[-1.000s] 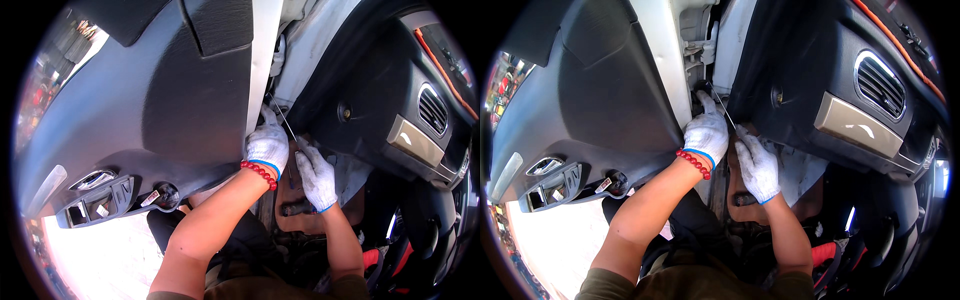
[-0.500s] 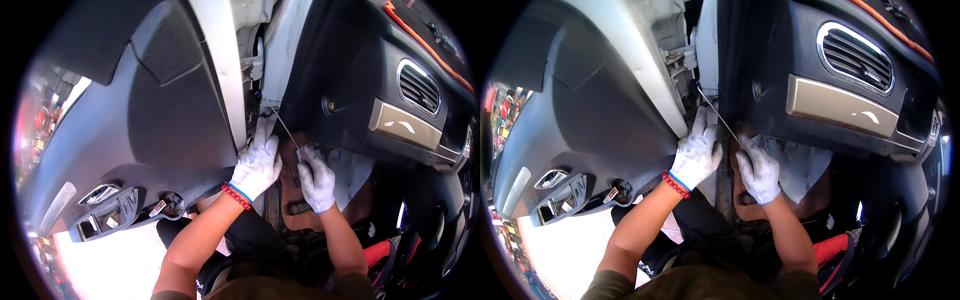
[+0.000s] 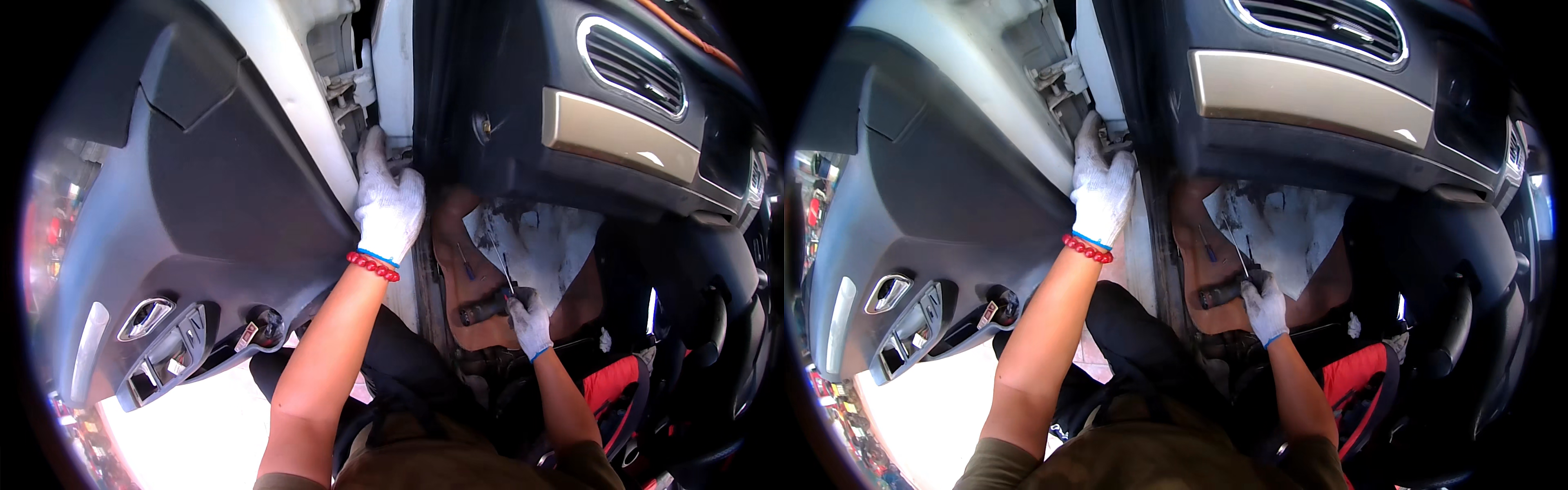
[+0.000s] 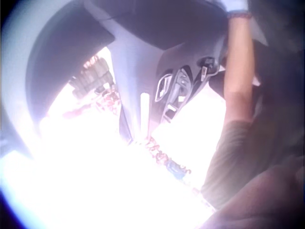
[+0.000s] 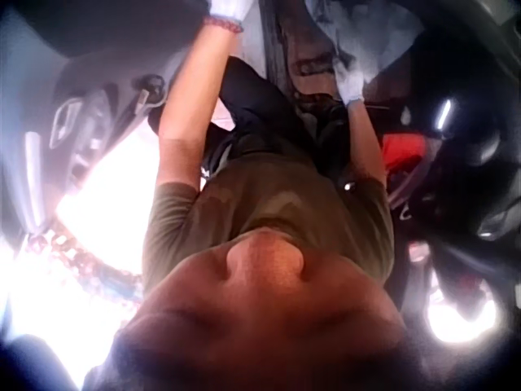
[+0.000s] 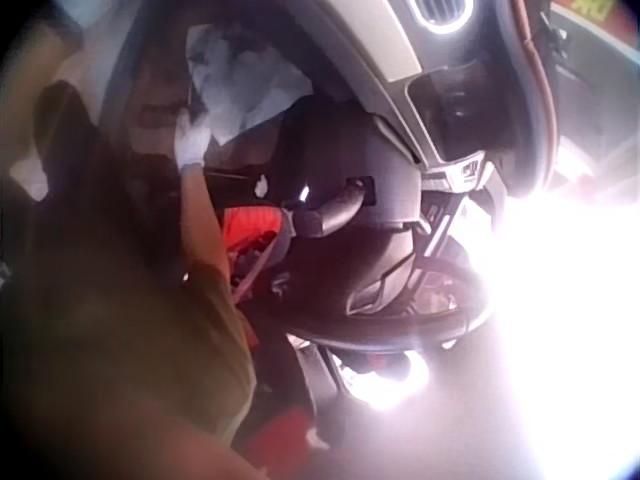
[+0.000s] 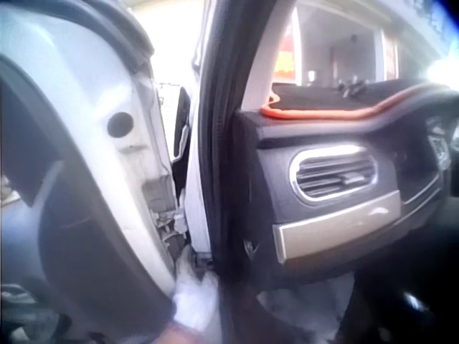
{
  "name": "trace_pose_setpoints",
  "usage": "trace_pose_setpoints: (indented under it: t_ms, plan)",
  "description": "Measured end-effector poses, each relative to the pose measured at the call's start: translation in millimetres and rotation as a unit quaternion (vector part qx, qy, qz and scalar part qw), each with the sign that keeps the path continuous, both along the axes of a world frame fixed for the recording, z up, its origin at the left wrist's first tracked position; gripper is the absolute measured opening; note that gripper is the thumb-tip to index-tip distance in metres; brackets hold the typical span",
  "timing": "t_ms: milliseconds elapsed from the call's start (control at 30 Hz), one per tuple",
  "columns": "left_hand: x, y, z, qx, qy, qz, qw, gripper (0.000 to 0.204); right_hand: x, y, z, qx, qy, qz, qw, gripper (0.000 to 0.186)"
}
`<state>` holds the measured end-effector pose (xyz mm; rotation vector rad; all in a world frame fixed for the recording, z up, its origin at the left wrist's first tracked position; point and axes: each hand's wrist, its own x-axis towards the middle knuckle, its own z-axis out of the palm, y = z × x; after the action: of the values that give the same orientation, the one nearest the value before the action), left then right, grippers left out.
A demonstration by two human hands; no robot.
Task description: The person removes the interior door panel of a car. They use a screwdriver to pry off trim pieces and unscrew fasteners, then detach the electrical connector for the window controls before pulling the panel away from the door frame.
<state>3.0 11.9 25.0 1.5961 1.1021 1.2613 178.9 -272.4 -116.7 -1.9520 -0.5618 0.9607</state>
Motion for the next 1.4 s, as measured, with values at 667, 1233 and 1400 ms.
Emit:
trace_pose_setpoints:
  t_ms: [667,1233,1400]
  plan:
    - [-176,-155,-97,-0.126,0.263,-0.234,0.927,0.044,55,73,-132,-0.119,-0.250,0.038,0.960,0.040]
    - [-172,-93,74,0.247,0.360,-0.250,0.864,0.039,-133,226,103,0.402,-0.251,0.071,0.878,0.032]
    - [-234,-92,91,0.282,0.445,-0.174,0.832,0.037,-138,266,127,0.302,-0.461,0.105,0.828,0.033]
